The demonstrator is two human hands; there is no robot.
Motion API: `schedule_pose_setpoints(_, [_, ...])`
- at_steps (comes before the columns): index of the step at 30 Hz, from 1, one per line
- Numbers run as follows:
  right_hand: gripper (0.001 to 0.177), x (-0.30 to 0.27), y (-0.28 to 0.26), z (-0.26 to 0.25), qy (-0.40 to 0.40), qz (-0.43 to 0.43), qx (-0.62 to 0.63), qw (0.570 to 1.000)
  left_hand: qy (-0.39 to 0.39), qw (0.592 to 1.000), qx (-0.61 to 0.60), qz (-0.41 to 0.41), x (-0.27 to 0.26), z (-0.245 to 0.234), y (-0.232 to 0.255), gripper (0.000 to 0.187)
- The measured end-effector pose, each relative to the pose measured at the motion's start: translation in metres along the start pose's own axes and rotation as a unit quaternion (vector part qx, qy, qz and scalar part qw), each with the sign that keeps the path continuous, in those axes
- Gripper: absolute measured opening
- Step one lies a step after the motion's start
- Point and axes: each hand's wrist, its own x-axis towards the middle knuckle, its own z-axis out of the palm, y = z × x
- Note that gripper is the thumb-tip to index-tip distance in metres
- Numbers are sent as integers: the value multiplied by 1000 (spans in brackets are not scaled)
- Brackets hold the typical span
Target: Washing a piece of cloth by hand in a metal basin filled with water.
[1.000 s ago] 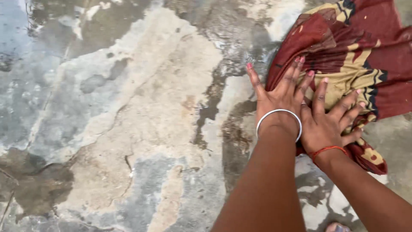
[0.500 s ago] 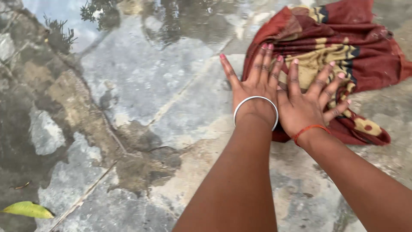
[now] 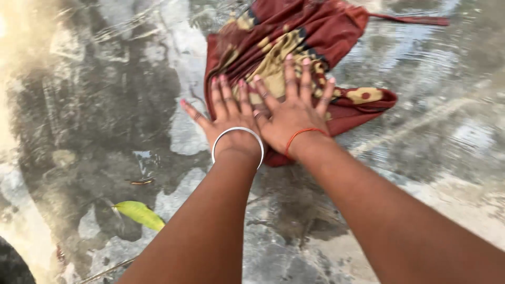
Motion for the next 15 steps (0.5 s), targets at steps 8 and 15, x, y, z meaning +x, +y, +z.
schedule_pose_setpoints(8, [59, -44, -105, 58, -74, -162, -75, 981, -119, 987, 96, -53, -65, 74, -104, 71])
schedule_pose_setpoints(15, [59, -111, -68, 94, -34, -263, -77, 961, -164, 981, 80, -63, -141, 106, -65, 75])
